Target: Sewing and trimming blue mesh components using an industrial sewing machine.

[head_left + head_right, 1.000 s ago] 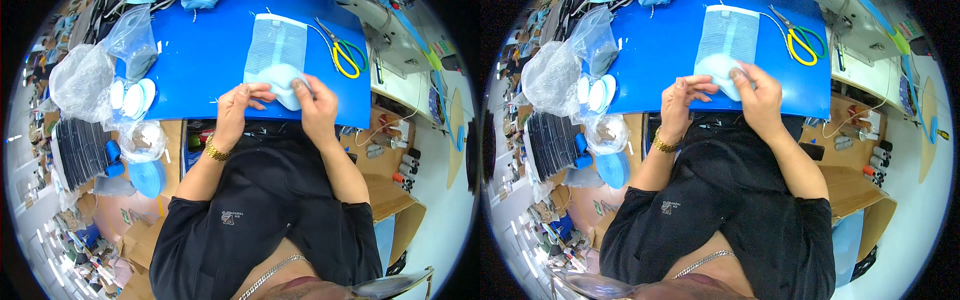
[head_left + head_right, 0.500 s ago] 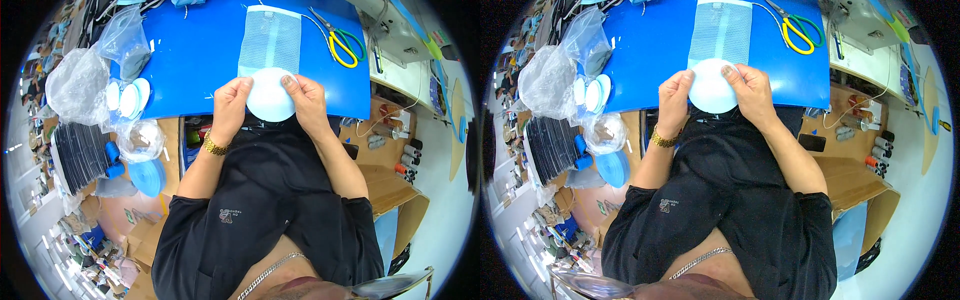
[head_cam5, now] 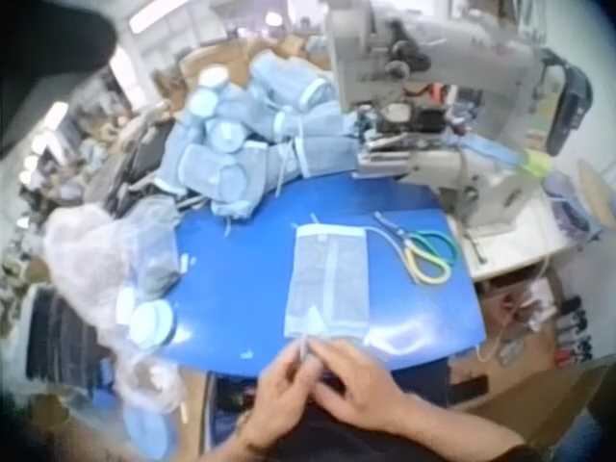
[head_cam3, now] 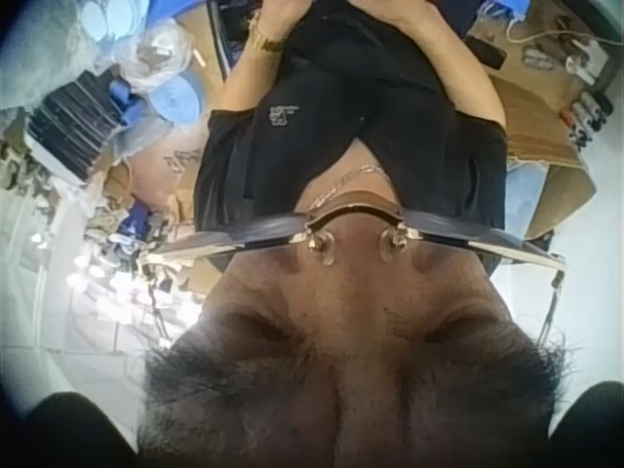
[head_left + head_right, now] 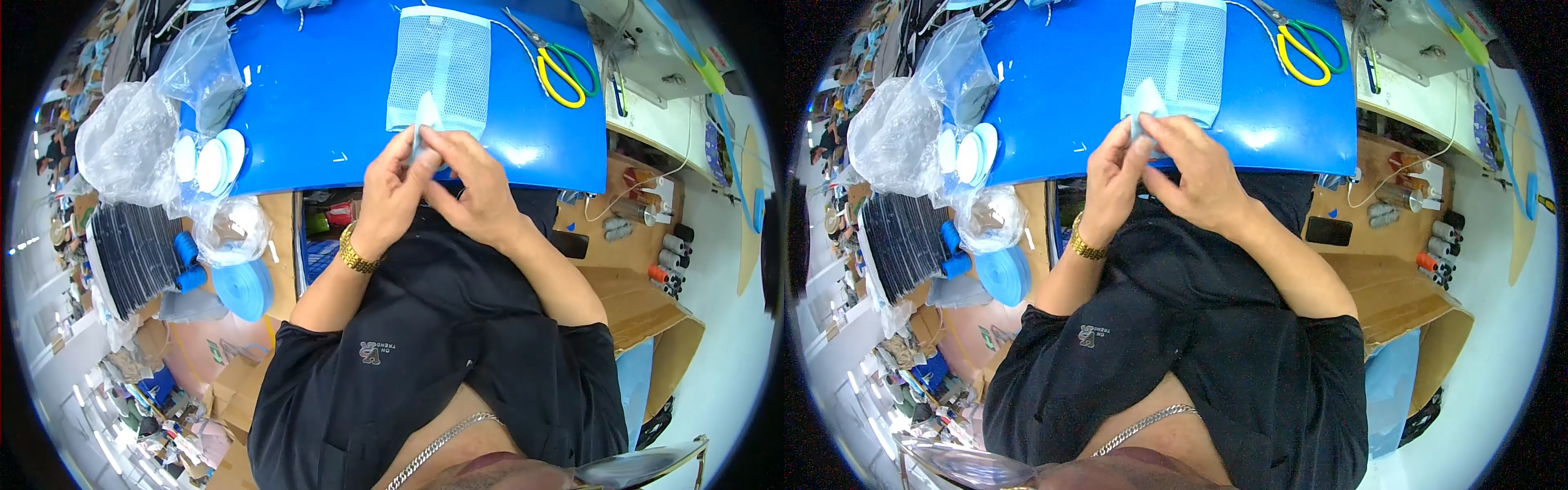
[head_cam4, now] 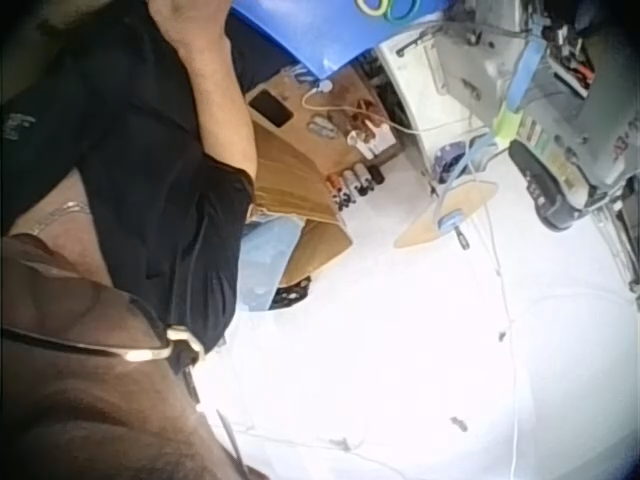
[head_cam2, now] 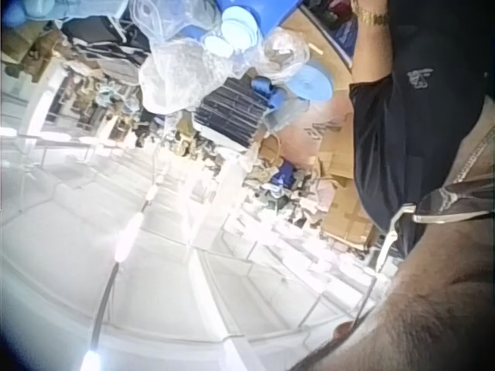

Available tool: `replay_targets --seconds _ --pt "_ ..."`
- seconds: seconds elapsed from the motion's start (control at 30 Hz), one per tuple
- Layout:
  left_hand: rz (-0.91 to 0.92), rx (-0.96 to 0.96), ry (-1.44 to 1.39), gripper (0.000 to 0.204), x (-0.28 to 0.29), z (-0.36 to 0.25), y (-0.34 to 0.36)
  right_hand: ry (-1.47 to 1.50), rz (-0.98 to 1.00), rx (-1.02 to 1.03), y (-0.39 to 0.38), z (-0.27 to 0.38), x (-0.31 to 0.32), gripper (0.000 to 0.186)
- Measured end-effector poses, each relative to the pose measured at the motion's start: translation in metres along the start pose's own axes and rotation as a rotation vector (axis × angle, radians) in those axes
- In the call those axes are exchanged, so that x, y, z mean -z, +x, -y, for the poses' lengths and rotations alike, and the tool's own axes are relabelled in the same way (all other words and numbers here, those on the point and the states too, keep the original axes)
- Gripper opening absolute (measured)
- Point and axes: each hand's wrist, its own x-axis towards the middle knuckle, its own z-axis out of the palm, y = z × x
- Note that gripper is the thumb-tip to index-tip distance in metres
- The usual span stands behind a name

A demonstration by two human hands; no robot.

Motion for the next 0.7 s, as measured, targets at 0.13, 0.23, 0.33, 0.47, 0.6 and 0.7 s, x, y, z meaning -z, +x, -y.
replay_targets --seconds 0.13,0.23,0.33,0.47,0.6,0.7 --pt "0.065 0.131 -0.102 0.021 0.025 0.007 0.008 -0.095 0.074 -0.161 0.004 0.005 0.026 0.043" --pt "0.093 0.170 -0.064 0.021 0.024 0.003 0.007 -0.131 -0.034 -0.083 0.016 -0.004 0.033 0.044" --pt "0.141 0.192 -0.017 0.022 0.024 0.003 0.006 0.038 0.121 -0.324 0.009 -0.018 0.032 0.030" --pt "0.068 0.212 0.099 0.023 0.025 0.014 0.008 0.223 0.151 -0.492 0.000 -0.025 0.025 0.025" --pt "0.082 0.226 0.045 0.024 0.032 0.025 0.010 0.241 0.152 -0.502 -0.004 -0.033 0.021 0.024" --pt "0.052 0.221 0.042 0.020 0.024 0.017 0.009 0.198 0.124 -0.473 -0.007 -0.029 0.020 0.023"
